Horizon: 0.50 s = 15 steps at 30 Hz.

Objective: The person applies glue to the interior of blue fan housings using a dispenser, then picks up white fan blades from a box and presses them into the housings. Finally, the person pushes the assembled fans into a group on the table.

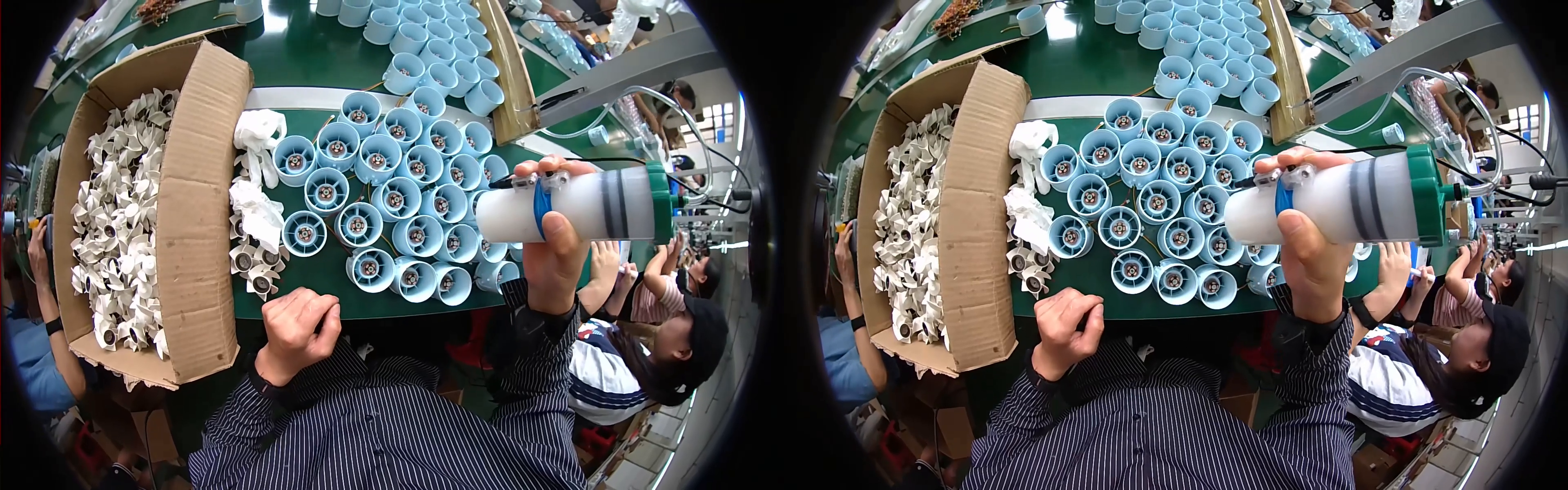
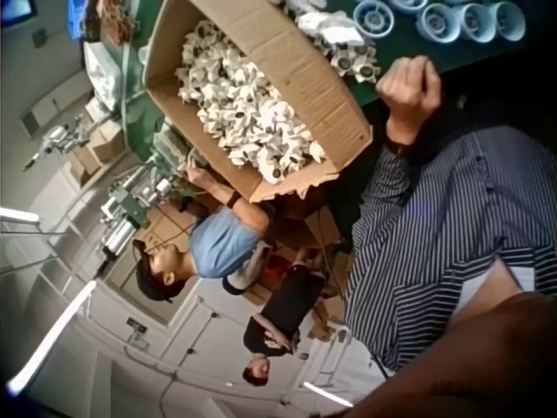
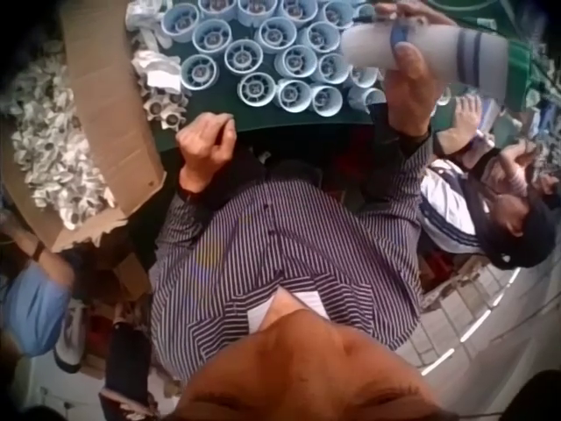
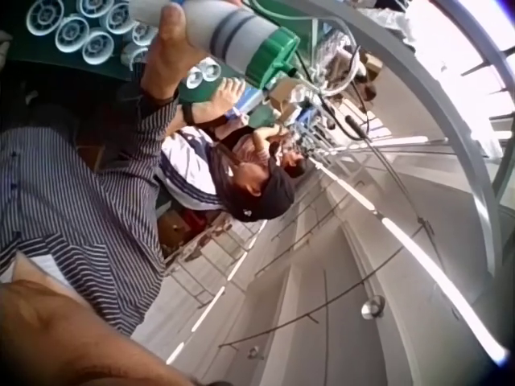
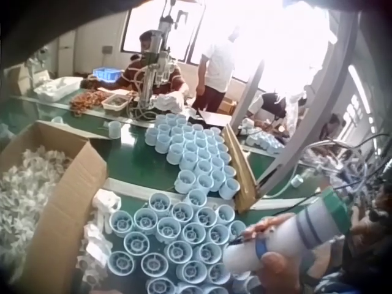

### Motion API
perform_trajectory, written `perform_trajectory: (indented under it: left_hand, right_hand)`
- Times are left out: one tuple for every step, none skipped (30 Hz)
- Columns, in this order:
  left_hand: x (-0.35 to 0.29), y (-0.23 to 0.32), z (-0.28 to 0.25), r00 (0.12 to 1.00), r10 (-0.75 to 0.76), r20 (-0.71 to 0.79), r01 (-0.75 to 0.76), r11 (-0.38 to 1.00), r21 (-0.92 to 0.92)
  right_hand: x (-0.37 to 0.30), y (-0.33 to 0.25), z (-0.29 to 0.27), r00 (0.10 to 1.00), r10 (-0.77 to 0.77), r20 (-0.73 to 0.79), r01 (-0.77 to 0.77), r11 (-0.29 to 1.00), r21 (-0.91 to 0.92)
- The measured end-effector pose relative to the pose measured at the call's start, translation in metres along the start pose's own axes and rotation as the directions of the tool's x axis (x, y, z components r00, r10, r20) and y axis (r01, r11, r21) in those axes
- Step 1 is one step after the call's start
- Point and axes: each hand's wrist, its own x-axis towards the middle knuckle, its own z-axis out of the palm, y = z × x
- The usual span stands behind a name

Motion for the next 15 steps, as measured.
perform_trajectory:
  left_hand:
    - [0.001, 0.001, 0.0, 1.0, -0.003, 0.001, 0.003, 1.0, 0.002]
    - [0.002, 0.001, -0.001, 1.0, 0.006, -0.002, -0.006, 1.0, -0.001]
    - [0.003, 0.002, -0.001, 1.0, 0.004, 0.001, -0.004, 1.0, 0.004]
    - [0.004, 0.003, -0.002, 1.0, 0.002, 0.004, -0.002, 1.0, 0.01]
    - [0.005, 0.004, -0.003, 1.0, -0.001, 0.007, 0.0, 1.0, 0.016]
    - [0.006, 0.006, -0.003, 1.0, 0.008, 0.003, -0.008, 1.0, 0.015]
    - [0.007, 0.006, -0.002, 1.0, 0.004, 0.002, -0.004, 1.0, 0.008]
    - [0.009, 0.006, -0.002, 1.0, 0.0, 0.001, 0.0, 1.0, 0.001]
    - [0.009, 0.007, -0.003, 1.0, -0.008, 0.001, 0.008, 1.0, -0.003]
    - [0.009, 0.008, -0.005, 1.0, -0.006, -0.001, 0.006, 1.0, 0.002]
    - [0.009, 0.008, -0.007, 1.0, -0.009, 0.0, 0.009, 1.0, 0.006]
    - [0.009, 0.009, -0.007, 1.0, -0.011, 0.001, 0.011, 1.0, 0.004]
    - [0.009, 0.01, -0.007, 1.0, -0.014, 0.003, 0.014, 1.0, 0.003]
    - [0.009, 0.01, -0.008, 1.0, -0.012, 0.001, 0.012, 1.0, 0.004]
    - [0.01, 0.01, -0.008, 1.0, -0.011, -0.001, 0.011, 1.0, 0.003]
  right_hand:
    - [0.005, -0.002, -0.002, 1.0, -0.006, -0.009, 0.006, 0.999, -0.032]
    - [0.011, -0.003, -0.003, 1.0, -0.015, -0.009, 0.015, 0.999, -0.036]
    - [0.016, -0.004, -0.003, 1.0, -0.002, -0.016, 0.002, 0.999, -0.04]
    - [0.021, -0.003, -0.002, 1.0, 0.011, -0.022, -0.012, 0.999, -0.044]
    - [0.026, -0.003, -0.001, 0.999, 0.024, -0.029, -0.025, 0.999, -0.047]
    - [0.032, -0.004, 0.0, 1.0, 0.014, -0.028, -0.016, 0.999, -0.05]
    - [0.038, -0.002, 0.003, 0.999, 0.038, -0.027, -0.039, 0.998, -0.053]
    - [0.045, 0.0, 0.006, 0.998, 0.061, -0.026, -0.062, 0.997, -0.056]
    - [0.05, 0.003, 0.01, 0.996, 0.088, -0.024, -0.089, 0.995, -0.055]
    - [0.055, 0.006, 0.014, 0.996, 0.084, -0.022, -0.085, 0.995, -0.051]
    - [0.061, 0.01, 0.019, 0.997, 0.079, 0.002, -0.079, 0.996, -0.038]
    - [0.065, 0.012, 0.022, 0.997, 0.075, 0.024, -0.075, 0.997, -0.03]
    - [0.068, 0.014, 0.025, 0.996, 0.072, 0.046, -0.071, 0.997, -0.021]
    - [0.07, 0.017, 0.028, 0.996, 0.07, 0.047, -0.069, 0.997, -0.021]
    - [0.071, 0.02, 0.03, 0.996, 0.076, 0.049, -0.076, 0.997, -0.014]
